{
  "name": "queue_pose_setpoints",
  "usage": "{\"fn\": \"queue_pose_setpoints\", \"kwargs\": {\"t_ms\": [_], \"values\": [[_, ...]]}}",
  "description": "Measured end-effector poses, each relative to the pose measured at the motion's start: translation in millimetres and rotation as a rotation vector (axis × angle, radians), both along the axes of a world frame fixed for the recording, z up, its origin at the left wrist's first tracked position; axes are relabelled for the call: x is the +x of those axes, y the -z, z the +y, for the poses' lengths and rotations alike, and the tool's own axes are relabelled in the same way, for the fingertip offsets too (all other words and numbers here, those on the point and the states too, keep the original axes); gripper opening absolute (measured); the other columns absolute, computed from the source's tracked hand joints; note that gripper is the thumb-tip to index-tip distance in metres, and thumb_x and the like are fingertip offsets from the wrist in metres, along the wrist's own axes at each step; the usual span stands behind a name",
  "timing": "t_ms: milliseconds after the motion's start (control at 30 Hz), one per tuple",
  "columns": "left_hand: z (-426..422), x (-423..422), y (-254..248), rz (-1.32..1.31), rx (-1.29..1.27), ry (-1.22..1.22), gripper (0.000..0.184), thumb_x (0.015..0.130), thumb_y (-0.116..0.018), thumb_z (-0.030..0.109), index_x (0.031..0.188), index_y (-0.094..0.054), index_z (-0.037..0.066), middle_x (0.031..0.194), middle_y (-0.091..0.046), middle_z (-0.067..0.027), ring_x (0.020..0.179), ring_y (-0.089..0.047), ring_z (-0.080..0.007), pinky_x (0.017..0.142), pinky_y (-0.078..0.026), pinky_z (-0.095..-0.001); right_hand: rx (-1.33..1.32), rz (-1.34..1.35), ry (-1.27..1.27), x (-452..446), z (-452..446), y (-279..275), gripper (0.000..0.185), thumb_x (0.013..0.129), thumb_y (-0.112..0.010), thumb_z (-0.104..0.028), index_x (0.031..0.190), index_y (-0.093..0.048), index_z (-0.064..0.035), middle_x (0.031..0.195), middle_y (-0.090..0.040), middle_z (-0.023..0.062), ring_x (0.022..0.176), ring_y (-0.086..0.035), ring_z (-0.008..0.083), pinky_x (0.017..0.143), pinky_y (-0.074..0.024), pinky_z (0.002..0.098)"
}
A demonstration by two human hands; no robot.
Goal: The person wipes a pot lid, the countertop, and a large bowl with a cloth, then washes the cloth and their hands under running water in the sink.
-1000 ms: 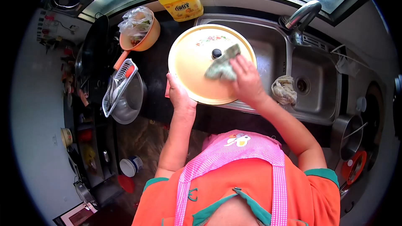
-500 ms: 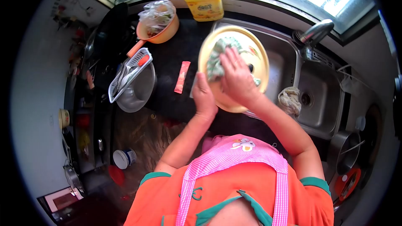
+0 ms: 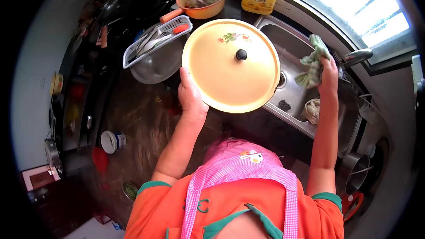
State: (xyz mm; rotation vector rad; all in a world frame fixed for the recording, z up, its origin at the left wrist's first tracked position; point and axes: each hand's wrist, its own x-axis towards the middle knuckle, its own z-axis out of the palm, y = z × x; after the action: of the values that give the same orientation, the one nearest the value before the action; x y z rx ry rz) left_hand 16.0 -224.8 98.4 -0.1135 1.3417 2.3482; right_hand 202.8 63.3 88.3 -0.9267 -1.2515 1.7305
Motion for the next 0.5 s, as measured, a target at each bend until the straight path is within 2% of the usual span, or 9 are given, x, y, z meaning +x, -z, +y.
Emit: {"fn": "queue_pose_setpoints", "kwargs": {"t_ms": [33, 100, 133, 200, 233, 267, 333, 400, 500], "values": [[-9, 4, -2, 0.007, 0.013, -0.016, 0.052, 0.096, -0.035, 0.041, 0.117, -0.048, -0.005, 0.114, -0.056, -0.0132, 0.100, -0.058, -0.0209, 0.085, -0.047, -0.0308, 0.052, -0.010, -0.045, 4, -8, 4, 0.022, 0.088, -0.048, -0.010, 0.108, -0.055, -0.0031, 0.085, -0.063, 0.0080, 0.065, -0.062, 0.0146, 0.056, -0.0521, 0.0282], [-21, 18, -8, 0.015, 0.000, -0.070, 0.052, 0.096, -0.035, 0.041, 0.118, -0.048, -0.005, 0.115, -0.056, -0.0133, 0.100, -0.057, -0.0210, 0.085, -0.047, -0.0309, 0.202, -0.114, -0.200, -15, -63, -12, 0.022, 0.090, -0.049, -0.015, 0.109, -0.054, -0.0060, 0.077, -0.062, 0.0045, 0.055, -0.058, 0.0102, 0.045, -0.0469, 0.0225], [-23, 27, -11, 0.018, -0.024, -0.109, 0.052, 0.096, -0.035, 0.041, 0.118, -0.048, -0.005, 0.115, -0.056, -0.0132, 0.100, -0.058, -0.0211, 0.085, -0.047, -0.0309, 0.125, -0.257, -0.334, -22, -91, -17, 0.023, 0.091, -0.049, -0.017, 0.111, -0.054, -0.0069, 0.074, -0.061, 0.0026, 0.052, -0.056, 0.0077, 0.042, -0.0439, 0.0201], [-30, 45, -15, 0.065, -0.047, -0.187, 0.053, 0.096, -0.035, 0.041, 0.118, -0.047, -0.005, 0.115, -0.056, -0.0133, 0.100, -0.058, -0.0215, 0.085, -0.047, -0.0309, 0.960, -0.337, -0.261, -45, -156, 32, 0.042, 0.079, -0.058, -0.016, 0.117, -0.050, -0.0007, 0.112, -0.053, 0.0265, 0.109, -0.052, 0.0344, 0.085, -0.0434, 0.0456], [-34, 51, -16, 0.113, -0.051, -0.224, 0.053, 0.096, -0.035, 0.042, 0.118, -0.047, -0.005, 0.115, -0.056, -0.0136, 0.100, -0.058, -0.0217, 0.085, -0.047, -0.0311, 1.315, -0.491, -0.218, -43, -195, 17, 0.058, 0.069, -0.063, -0.016, 0.123, -0.046, -0.0013, 0.127, -0.039, 0.0327, 0.121, -0.037, 0.0454, 0.094, -0.0340, 0.0509], [-40, 55, -18, 0.165, -0.061, -0.254, 0.054, 0.096, -0.035, 0.042, 0.119, -0.047, -0.005, 0.115, -0.056, -0.0138, 0.100, -0.057, -0.0219, 0.085, -0.047, -0.0312, 1.309, -0.452, -0.395, -30, -222, 9, 0.059, 0.069, -0.062, -0.014, 0.124, -0.044, -0.0017, 0.132, -0.034, 0.0312, 0.125, -0.030, 0.0480, 0.097, -0.0291, 0.0528], [-55, 60, -28, 0.136, -0.005, -0.308, 0.055, 0.096, -0.033, 0.042, 0.120, -0.046, -0.005, 0.115, -0.055, -0.0153, 0.101, -0.057, -0.0232, 0.086, -0.046, -0.0337, 1.347, -0.384, -0.567, -6, -261, 1, 0.051, 0.069, -0.060, -0.011, 0.118, -0.051, -0.0039, 0.135, -0.036, 0.0230, 0.127, -0.031, 0.0405, 0.097, -0.0307, 0.0496], [-70, 69, -27, 0.153, -0.034, -0.363, 0.055, 0.096, -0.034, 0.042, 0.121, -0.044, -0.006, 0.117, -0.054, -0.0150, 0.103, -0.056, -0.0237, 0.087, -0.046, -0.0343, 1.492, -0.218, -0.517, 7, -268, 12, 0.040, 0.068, -0.058, -0.011, 0.108, -0.057, -0.0067, 0.125, -0.047, 0.0148, 0.117, -0.043, 0.0308, 0.090, -0.0376, 0.0433], [-90, 90, -16, 0.210, -0.042, -0.387, 0.056, 0.096, -0.034, 0.042, 0.123, -0.043, -0.006, 0.120, -0.052, -0.0146, 0.106, -0.054, -0.0240, 0.090, -0.044, -0.0344, 1.463, -0.141, -0.759, 21, -246, 10, 0.017, 0.065, -0.056, -0.006, 0.082, -0.057, -0.0076, 0.095, -0.057, 0.0075, 0.089, -0.054, 0.0248, 0.077, -0.0428, 0.0357]]}}
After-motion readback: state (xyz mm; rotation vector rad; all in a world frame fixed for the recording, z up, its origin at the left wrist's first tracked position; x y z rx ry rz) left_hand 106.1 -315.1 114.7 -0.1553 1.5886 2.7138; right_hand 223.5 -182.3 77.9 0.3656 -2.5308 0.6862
